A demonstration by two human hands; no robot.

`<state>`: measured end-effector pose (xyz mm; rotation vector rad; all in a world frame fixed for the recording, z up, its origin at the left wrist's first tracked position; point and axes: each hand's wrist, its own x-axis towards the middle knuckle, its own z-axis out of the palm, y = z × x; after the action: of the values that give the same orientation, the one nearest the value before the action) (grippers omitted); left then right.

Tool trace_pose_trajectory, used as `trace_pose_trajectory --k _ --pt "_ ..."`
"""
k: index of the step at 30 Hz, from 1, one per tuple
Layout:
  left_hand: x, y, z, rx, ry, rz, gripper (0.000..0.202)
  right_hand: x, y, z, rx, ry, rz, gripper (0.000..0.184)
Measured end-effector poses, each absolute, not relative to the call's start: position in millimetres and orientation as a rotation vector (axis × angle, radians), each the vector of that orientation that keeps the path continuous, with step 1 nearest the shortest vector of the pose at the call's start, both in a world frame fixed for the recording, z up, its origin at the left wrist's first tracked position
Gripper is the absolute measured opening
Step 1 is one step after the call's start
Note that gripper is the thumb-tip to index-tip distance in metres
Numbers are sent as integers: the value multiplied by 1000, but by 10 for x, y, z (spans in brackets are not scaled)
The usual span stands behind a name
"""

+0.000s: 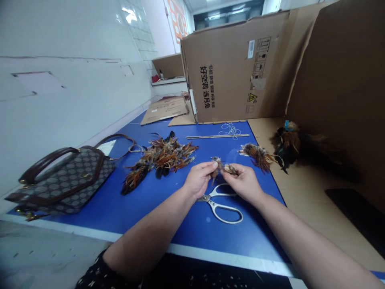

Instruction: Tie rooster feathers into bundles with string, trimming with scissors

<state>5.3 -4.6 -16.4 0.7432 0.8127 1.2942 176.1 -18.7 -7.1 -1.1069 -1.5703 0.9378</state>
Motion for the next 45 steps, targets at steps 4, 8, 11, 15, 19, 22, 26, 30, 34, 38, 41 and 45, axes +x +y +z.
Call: trace_pose_trajectory --k 4,8,11,15,19,22,26,30,34,38,41,45 --pt "63 -58 -153 707 783 1272 37 1746 -197 -74 -1108 -1583 986 40" --pt "65 -68 -146 696 746 1267 38 1716 -206 -62 -1098 -1603 991 45" --pt "72 -80 -144 719 721 1252 38 1695 -213 -57 -1097 -1617 983 47" --pt "86 -97 -134 738 684 1250 37 1686 -229 -54 -1081 -1633 1002 46" --pt "87 -104 -104 731 667 1278 36 1754 -214 -48 -1059 -1549 1019 40" --pt "74 -100 -75 718 680 1310 34 1864 -142 -64 -1074 -1386 931 34" --pt "67 -96 -59 710 685 1315 35 1968 -49 -94 -1087 -1263 921 34" --pt "88 -105 -92 743 678 1299 39 1937 -89 -68 -1083 -1351 996 40" --pt "114 -118 -148 772 681 1264 40 1865 -158 -27 -1048 -1416 1028 40" --pt "134 -150 -164 797 707 1214 44 1842 -161 -17 -1052 -1427 1009 41" --pt "146 -185 -140 807 722 1153 47 1845 -156 -14 -1051 -1458 1029 41" --pt "146 -207 -103 840 775 1153 43 1851 -159 -5 -1069 -1495 998 42"
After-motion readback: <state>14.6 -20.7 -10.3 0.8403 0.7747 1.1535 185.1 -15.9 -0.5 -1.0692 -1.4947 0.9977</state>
